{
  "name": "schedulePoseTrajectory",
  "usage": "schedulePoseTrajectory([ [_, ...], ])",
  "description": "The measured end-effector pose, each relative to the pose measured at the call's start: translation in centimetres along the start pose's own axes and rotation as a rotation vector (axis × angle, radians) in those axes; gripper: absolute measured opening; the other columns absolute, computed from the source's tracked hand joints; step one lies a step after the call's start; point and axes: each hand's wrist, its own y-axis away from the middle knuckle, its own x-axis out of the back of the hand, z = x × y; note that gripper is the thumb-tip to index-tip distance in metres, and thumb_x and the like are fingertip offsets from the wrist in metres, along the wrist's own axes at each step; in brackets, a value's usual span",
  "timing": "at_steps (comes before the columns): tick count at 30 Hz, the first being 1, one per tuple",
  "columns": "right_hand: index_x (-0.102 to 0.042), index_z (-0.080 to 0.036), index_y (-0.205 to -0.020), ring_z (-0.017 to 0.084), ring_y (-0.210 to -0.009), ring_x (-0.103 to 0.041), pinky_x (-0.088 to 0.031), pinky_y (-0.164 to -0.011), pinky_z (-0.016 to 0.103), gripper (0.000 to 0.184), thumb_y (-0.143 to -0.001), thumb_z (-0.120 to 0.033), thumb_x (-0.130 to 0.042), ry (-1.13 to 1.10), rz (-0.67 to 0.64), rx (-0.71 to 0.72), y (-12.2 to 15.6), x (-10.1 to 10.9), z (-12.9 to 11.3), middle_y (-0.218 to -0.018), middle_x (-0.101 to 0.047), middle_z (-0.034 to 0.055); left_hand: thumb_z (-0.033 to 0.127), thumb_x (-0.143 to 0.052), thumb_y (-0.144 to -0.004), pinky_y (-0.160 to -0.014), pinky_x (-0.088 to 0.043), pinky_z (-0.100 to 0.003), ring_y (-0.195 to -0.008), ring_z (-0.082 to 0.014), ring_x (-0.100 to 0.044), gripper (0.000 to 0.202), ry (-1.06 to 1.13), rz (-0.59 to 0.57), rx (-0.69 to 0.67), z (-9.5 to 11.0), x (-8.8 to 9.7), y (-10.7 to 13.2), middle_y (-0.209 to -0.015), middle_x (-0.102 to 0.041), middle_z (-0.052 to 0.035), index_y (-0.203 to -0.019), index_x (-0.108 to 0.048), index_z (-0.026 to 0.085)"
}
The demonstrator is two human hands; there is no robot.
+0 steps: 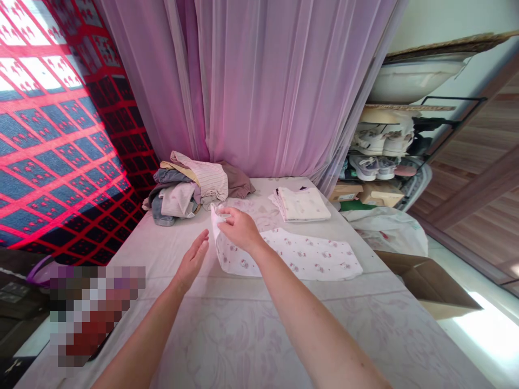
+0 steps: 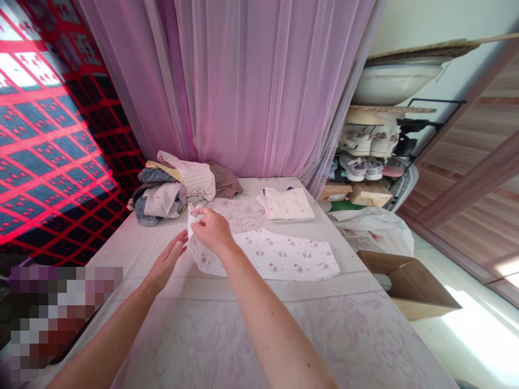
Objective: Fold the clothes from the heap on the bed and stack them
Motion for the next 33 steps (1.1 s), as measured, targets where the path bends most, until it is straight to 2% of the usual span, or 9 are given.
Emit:
schedulePoseTrajectory([
  [3, -0.062, -0.025, -0.107, 0.012, -0.061, -0.059, -0.044, -0.064, 0.023, 0.031, -0.076, -0.022, -0.06, -0.006, -0.131, -0.017, -0.8, -2.3, -1.1, -0.066, -0.065, -0.0065, 0.077, -0.04, -0.078, -0.104, -0.038, -0.041, -0.13, -0.0282, -0.044, 0.078, 0.261, -0.104, 0.053, 2.1, 0.6, 0.3, -0.144, -0.048, -0.0088, -0.135, -0.05, 0.024],
  [6, -0.06, -0.025, -0.112, 0.013, -0.069, -0.063, -0.047, -0.066, 0.023, 0.03, -0.082, -0.027, -0.057, -0.065, -0.272, -0.052, -0.8, -4.0, 0.2, -0.081, -0.071, -0.0029, 0.075, -0.029, -0.084, -0.092, -0.048, -0.039, -0.117, -0.027, -0.057, 0.074, 0.44, -0.076, 0.265, 3.5, 1.9, 0.8, -0.128, -0.061, -0.012, -0.127, -0.056, 0.02],
  [8, -0.06, -0.024, -0.116, 0.014, -0.083, -0.065, -0.048, -0.073, 0.024, 0.029, -0.089, -0.028, -0.048, -0.009, -0.246, -0.063, -0.3, -4.2, 2.0, -0.096, -0.072, 0.0006, 0.062, -0.036, -0.09, -0.085, -0.053, -0.035, -0.105, -0.0235, -0.064, 0.058, 0.467, -0.003, 0.406, 3.5, 3.1, 1.1, -0.117, -0.067, -0.0117, -0.12, -0.06, 0.018],
  [11, -0.063, -0.023, -0.114, 0.016, -0.104, -0.061, -0.043, -0.09, 0.029, 0.033, -0.093, -0.022, -0.038, 0.408, -0.094, -0.034, 0.8, -3.5, 5.1, -0.116, -0.067, 0.0042, 0.039, -0.054, -0.089, -0.076, -0.056, -0.031, -0.088, -0.0194, -0.068, 0.031, 0.408, 0.114, 0.512, 2.4, 4.8, 1.5, -0.101, -0.072, -0.0099, -0.11, -0.062, 0.016],
  [13, -0.067, -0.023, -0.107, 0.018, -0.109, -0.057, -0.039, -0.095, 0.032, 0.033, -0.09, -0.016, -0.04, 0.621, -0.122, 0.005, 1.6, -3.3, 6.9, -0.119, -0.066, 0.0052, 0.03, -0.059, -0.087, -0.073, -0.057, -0.029, -0.082, -0.0185, -0.069, 0.021, 0.334, 0.193, 0.508, 1.5, 5.4, 1.4, -0.093, -0.073, -0.0092, -0.102, -0.063, 0.015],
  [16, -0.069, -0.023, -0.1, 0.02, -0.11, -0.053, -0.038, -0.094, 0.034, 0.03, -0.089, -0.016, -0.041, 0.79, -0.174, 0.079, 2.5, -3.9, 8.4, -0.116, -0.065, 0.0059, 0.024, -0.057, -0.088, -0.071, -0.058, -0.029, -0.083, -0.0188, -0.07, 0.012, 0.232, 0.311, 0.482, 0.3, 5.5, 1.0, -0.087, -0.073, -0.0078, -0.093, -0.063, 0.015],
  [21, -0.062, -0.025, -0.116, 0.024, -0.113, -0.047, -0.036, -0.091, 0.038, 0.031, -0.092, -0.028, -0.042, 0.918, -0.084, 0.058, 2.5, -6.1, 9.3, -0.125, -0.058, 0.0073, 0.023, -0.053, -0.09, -0.075, -0.058, -0.031, -0.091, -0.0203, -0.069, 0.012, 0.231, 0.412, 0.44, -1.3, 5.7, 0.6, -0.092, -0.074, -0.0066, -0.093, -0.063, 0.017],
  [27, -0.059, -0.027, -0.121, 0.025, -0.112, -0.046, -0.034, -0.089, 0.039, 0.033, -0.092, -0.03, -0.043, 0.939, -0.033, 0.054, 2.5, -6.8, 9.6, -0.125, -0.056, 0.0085, 0.03, -0.058, -0.088, -0.081, -0.057, -0.036, -0.094, -0.0218, -0.069, 0.021, 0.387, 0.335, 0.421, -2.1, 6.6, 0.5, -0.102, -0.072, -0.0096, -0.104, -0.062, 0.018],
  [33, -0.061, -0.024, -0.115, 0.024, -0.107, -0.047, -0.034, -0.088, 0.038, 0.032, -0.093, -0.026, -0.038, 0.926, -0.012, 0.018, 2.2, -6.6, 9.3, -0.117, -0.057, 0.0101, 0.031, -0.056, -0.089, -0.076, -0.059, -0.035, -0.091, -0.0221, -0.07, 0.026, 0.444, 0.287, 0.463, -1.0, 6.5, 0.1, -0.102, -0.072, -0.0095, -0.112, -0.058, 0.019],
])
